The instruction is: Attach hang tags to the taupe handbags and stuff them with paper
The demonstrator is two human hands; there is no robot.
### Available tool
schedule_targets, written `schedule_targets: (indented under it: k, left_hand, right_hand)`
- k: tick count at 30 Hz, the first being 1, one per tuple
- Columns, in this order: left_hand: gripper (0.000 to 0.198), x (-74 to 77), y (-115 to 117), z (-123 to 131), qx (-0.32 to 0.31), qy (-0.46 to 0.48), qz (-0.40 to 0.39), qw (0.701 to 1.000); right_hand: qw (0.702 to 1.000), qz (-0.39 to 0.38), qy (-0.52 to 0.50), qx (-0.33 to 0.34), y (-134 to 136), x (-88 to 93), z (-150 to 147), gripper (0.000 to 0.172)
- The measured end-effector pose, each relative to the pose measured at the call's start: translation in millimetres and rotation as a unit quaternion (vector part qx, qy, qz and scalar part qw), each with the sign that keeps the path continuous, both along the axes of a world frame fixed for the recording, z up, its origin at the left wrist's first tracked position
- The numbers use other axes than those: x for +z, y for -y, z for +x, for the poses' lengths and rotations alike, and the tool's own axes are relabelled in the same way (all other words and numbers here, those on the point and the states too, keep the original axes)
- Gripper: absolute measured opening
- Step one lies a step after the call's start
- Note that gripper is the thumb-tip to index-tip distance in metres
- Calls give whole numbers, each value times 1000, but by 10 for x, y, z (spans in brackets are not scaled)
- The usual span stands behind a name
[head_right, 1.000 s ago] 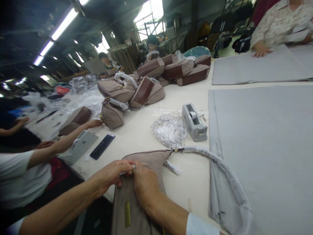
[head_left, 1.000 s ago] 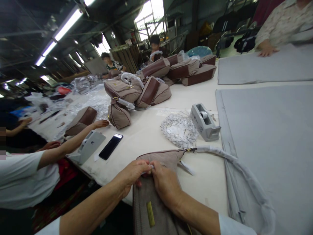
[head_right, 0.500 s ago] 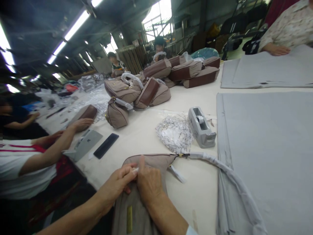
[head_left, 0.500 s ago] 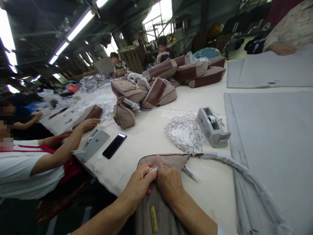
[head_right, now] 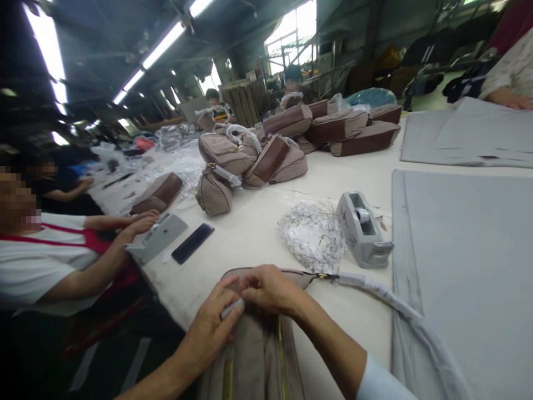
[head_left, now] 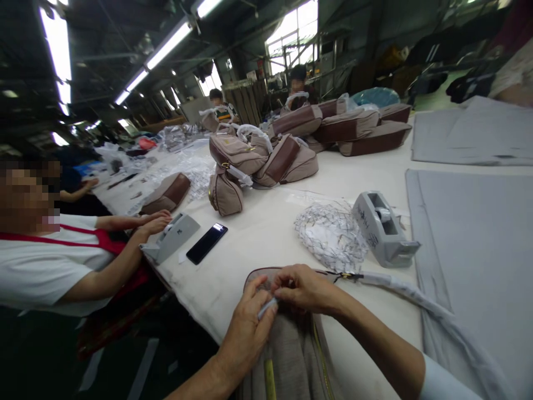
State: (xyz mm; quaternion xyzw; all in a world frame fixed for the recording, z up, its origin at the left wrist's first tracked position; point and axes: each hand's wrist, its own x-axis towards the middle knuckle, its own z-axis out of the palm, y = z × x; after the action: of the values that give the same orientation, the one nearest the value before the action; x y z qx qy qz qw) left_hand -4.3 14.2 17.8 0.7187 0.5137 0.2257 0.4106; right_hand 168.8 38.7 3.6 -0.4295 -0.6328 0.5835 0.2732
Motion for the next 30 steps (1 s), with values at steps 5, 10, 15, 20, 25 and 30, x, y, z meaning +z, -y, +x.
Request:
schedule_targets:
  k: [5,10,15,20,25,30]
  left_hand:
    - [25,6,-41,17,55,59,-147,986]
    - [16,-39,-113,29,133,204,-273,931]
    - [39,-63,-136,18,176,276,-345,880]
    - [40,-82,-169,-4,140,177,-281,933]
    - [45,-59,-279,15,75,-9,-206,976]
    - [26,3,-311,108,22,-93,-131,987]
  right_hand:
    - [980,171,31,-93,95,-29,-116,16]
    - [965,229,53,-115,371,-130,-207,25]
    - [909,381,131,-106,593,-316,-284,46]
    - [862,469,184,-59,800,-331,-179,36]
    - [819,517,175,-176,1095,-563,41,33]
    - [912,200,145,-328,1332,-1012,149,32]
